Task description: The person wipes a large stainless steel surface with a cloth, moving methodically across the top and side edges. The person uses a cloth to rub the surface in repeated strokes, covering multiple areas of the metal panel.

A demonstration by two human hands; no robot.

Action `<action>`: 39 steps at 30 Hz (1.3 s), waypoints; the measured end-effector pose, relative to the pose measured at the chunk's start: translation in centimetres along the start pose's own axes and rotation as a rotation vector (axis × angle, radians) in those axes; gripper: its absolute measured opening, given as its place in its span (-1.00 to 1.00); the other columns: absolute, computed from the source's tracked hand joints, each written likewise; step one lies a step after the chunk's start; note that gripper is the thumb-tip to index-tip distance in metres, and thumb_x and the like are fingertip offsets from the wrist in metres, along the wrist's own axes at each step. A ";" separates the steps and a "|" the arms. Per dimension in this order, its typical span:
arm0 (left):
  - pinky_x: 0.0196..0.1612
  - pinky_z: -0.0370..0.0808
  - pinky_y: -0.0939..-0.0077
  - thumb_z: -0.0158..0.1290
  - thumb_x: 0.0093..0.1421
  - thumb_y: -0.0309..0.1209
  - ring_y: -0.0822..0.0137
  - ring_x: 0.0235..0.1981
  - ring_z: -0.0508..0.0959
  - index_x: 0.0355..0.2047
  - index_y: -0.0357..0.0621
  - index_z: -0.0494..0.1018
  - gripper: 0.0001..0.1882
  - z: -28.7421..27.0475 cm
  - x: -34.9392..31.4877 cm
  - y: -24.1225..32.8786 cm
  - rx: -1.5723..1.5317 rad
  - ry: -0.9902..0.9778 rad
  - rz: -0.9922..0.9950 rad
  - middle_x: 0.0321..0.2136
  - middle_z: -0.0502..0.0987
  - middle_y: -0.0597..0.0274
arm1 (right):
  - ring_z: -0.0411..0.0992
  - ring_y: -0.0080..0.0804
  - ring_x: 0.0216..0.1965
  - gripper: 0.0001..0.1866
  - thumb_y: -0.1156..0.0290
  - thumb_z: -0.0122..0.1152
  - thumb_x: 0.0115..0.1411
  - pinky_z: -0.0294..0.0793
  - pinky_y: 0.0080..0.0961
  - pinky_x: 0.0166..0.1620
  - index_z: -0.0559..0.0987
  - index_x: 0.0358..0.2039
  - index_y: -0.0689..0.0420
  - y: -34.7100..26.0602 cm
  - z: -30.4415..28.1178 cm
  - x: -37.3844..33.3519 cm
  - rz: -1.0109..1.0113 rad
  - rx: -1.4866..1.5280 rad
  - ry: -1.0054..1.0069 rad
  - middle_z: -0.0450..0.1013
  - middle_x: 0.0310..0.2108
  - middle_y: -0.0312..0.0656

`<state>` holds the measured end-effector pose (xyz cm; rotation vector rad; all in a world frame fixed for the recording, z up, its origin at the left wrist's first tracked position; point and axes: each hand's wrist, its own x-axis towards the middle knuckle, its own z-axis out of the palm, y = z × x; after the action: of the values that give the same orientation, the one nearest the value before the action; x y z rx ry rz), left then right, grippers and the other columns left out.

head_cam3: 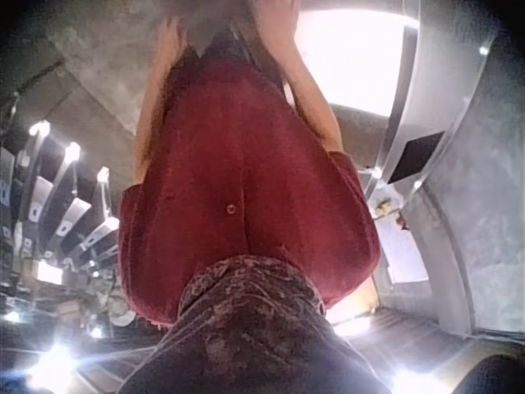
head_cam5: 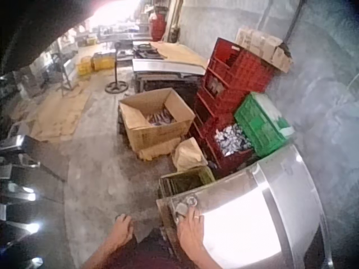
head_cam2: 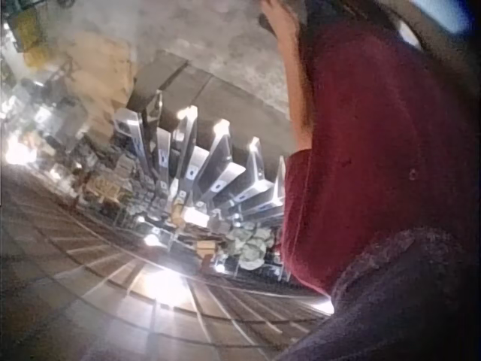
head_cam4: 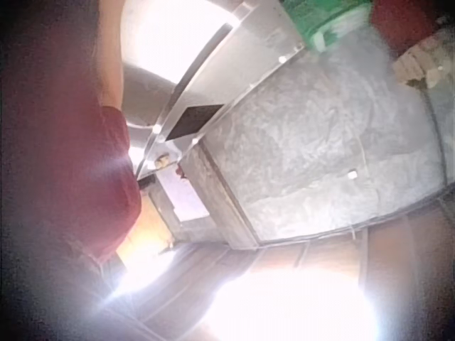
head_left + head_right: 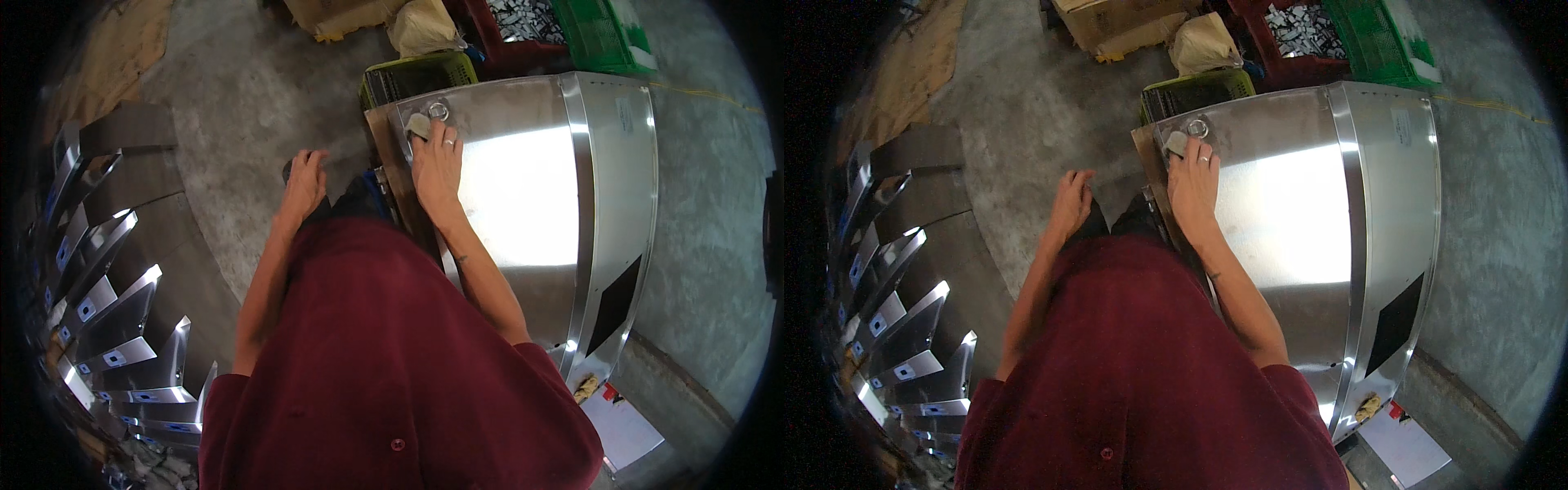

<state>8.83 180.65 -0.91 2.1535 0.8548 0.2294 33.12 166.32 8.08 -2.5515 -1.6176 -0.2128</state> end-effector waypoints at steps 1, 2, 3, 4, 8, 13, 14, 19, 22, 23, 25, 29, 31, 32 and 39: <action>0.14 0.47 0.02 0.03 0.32 -0.61 -0.12 0.07 0.49 0.20 -0.23 0.46 -0.57 -0.1 -0.1 0.0 -0.001 -0.020 -0.032 0.01 0.46 -0.10 | 0.35 0.00 0.11 -0.77 0.38 0.13 0.32 0.33 -0.09 0.11 0.71 -0.18 0.17 -0.1 -0.1 0.0 0.026 -0.007 -0.075 0.40 0.11 0.05; 0.14 0.47 0.03 0.04 0.31 -0.62 -0.12 0.07 0.49 0.20 -0.23 0.46 -0.57 -0.1 -0.2 0.1 0.007 -0.003 0.001 0.01 0.46 -0.10 | 0.35 0.01 0.11 -0.77 0.38 0.13 0.32 0.33 -0.09 0.10 0.71 -0.19 0.17 -0.1 -0.1 -0.1 0.007 0.016 0.008 0.40 0.11 0.05; 0.14 0.47 0.04 0.04 0.31 -0.63 -0.12 0.06 0.49 0.20 -0.23 0.46 -0.56 -0.2 0.0 0.2 0.006 0.006 0.006 0.00 0.46 -0.10 | 0.35 0.01 0.11 -0.78 0.38 0.13 0.32 0.32 -0.08 0.10 0.71 -0.19 0.17 -0.1 -0.1 -0.1 0.020 0.037 0.010 0.40 0.10 0.04; 0.14 0.47 0.04 0.04 0.30 -0.63 -0.12 0.06 0.49 0.20 -0.23 0.46 -0.56 -0.1 -0.3 0.3 -0.012 -0.023 -0.016 0.00 0.46 -0.10 | 0.35 0.01 0.10 -0.78 0.39 0.12 0.32 0.32 -0.08 0.10 0.71 -0.20 0.16 -0.1 -0.2 -0.2 0.015 0.046 0.064 0.40 0.09 0.04; 0.14 0.47 0.05 0.04 0.29 -0.66 -0.12 0.05 0.48 0.20 -0.23 0.46 -0.55 -0.4 -0.9 0.6 0.032 -0.043 -0.034 0.00 0.46 -0.10 | 0.35 0.00 0.09 -0.79 0.40 0.12 0.32 0.33 -0.09 0.08 0.71 -0.20 0.14 0.1 -0.1 -0.6 0.010 0.024 -0.001 0.40 0.07 0.02; 0.15 0.47 0.05 0.03 0.28 -0.68 -0.13 0.06 0.47 0.20 -0.23 0.46 -0.54 -0.2 -1.7 0.3 -0.023 -0.011 0.012 0.00 0.46 -0.11 | 0.36 -0.02 0.04 -0.78 0.39 0.15 0.29 0.35 -0.13 0.04 0.71 -0.15 0.10 0.5 0.8 -0.7 -0.024 0.003 0.085 0.41 0.05 0.01; 0.15 0.47 0.05 0.03 0.29 -0.68 -0.14 0.06 0.47 0.20 -0.23 0.46 -0.54 -0.2 -1.8 0.2 -0.001 0.005 0.024 0.00 0.46 -0.11 | 0.36 0.00 0.04 -0.78 0.39 0.14 0.30 0.35 -0.12 0.05 0.70 -0.13 0.11 0.6 0.8 -0.7 -0.005 -0.016 0.057 0.41 0.05 0.02; 0.14 0.46 0.06 0.03 0.32 -0.62 -0.16 0.08 0.45 0.22 -0.22 0.46 -0.56 -0.6 -2.4 0.8 -0.034 -0.039 0.041 -0.01 0.46 -0.12 | 0.35 0.09 0.04 -0.76 0.43 0.15 0.32 0.37 -0.01 0.05 0.67 -0.06 0.12 0.0 -0.6 -0.3 -0.001 0.041 0.004 0.40 0.04 0.06; 0.18 0.46 0.22 0.01 0.43 -0.52 0.01 0.06 0.52 0.21 -0.20 0.48 -0.64 -1.2 -2.3 2.3 -0.021 -0.083 -0.051 -0.05 0.49 -0.01 | 0.37 0.16 -0.01 -0.73 0.48 0.18 0.31 0.38 0.08 0.03 0.65 0.00 0.14 -0.9 -2.5 -1.7 0.109 0.173 -0.036 0.39 0.02 0.08; 0.17 0.47 0.25 0.01 0.45 -0.50 0.06 0.04 0.53 0.21 -0.19 0.49 -0.65 -1.3 -2.2 3.0 -0.111 -0.060 -0.065 -0.04 0.51 0.04 | 0.37 0.18 -0.02 -0.72 0.49 0.19 0.31 0.40 0.06 0.03 0.63 0.02 0.15 -1.2 -3.1 -2.7 0.137 0.236 -0.030 0.39 0.02 0.10; 0.14 0.49 0.31 0.03 0.49 -0.45 0.18 0.02 0.56 0.21 -0.16 0.50 -0.68 -1.5 -2.1 4.5 -0.357 -0.044 -0.123 -0.02 0.54 0.12 | 0.38 0.22 -0.03 -0.69 0.50 0.19 0.31 0.42 0.02 0.03 0.60 0.06 0.17 -1.5 -4.0 -4.8 0.203 0.363 -0.025 0.39 0.02 0.15; 0.12 0.53 0.38 0.05 0.54 -0.35 0.33 0.03 0.58 0.21 -0.13 0.51 -0.69 -2.1 -0.7 7.9 -0.591 -0.251 -0.090 0.04 0.59 0.23 | 0.45 -0.11 -0.06 -0.74 0.40 0.13 0.46 0.46 -0.25 0.04 0.55 0.09 0.18 -1.1 -4.3 -6.8 0.366 0.851 -0.163 0.48 -0.07 0.00; 0.13 0.53 0.40 0.06 0.54 -0.32 0.34 0.08 0.57 0.22 -0.15 0.49 -0.67 -2.6 0.1 9.8 -0.721 -0.350 -0.044 0.04 0.60 0.20 | 0.46 -0.33 -0.06 -0.74 0.32 0.12 0.53 0.46 -0.40 0.04 0.54 0.10 0.19 -1.3 -4.5 -7.0 0.513 1.146 -0.194 0.51 -0.10 -0.11; 0.12 0.54 0.40 0.06 0.54 -0.32 0.35 0.06 0.58 0.22 -0.15 0.49 -0.67 -2.9 0.5 10.9 -0.757 -0.363 -0.052 0.04 0.60 0.21 | 0.45 -0.39 -0.06 -0.72 0.29 0.13 0.54 0.46 -0.43 0.05 0.54 0.10 0.19 -1.4 -4.6 -6.9 0.550 1.258 -0.189 0.52 -0.11 -0.16; 0.10 0.56 0.43 0.09 0.54 -0.36 0.40 -0.02 0.59 0.26 -0.21 0.45 -0.64 -3.9 2.9 17.9 -0.875 -0.514 -0.155 0.04 0.59 0.19 | 0.47 -0.48 -0.06 -0.64 0.21 0.15 0.56 0.50 -0.48 0.03 0.49 0.15 0.22 -1.4 -7.0 -6.3 0.627 1.252 0.125 0.55 -0.10 -0.19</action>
<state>18.36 176.72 14.48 1.2307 0.4771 -0.0391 28.79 160.16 13.86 -1.7753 -0.4712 0.5185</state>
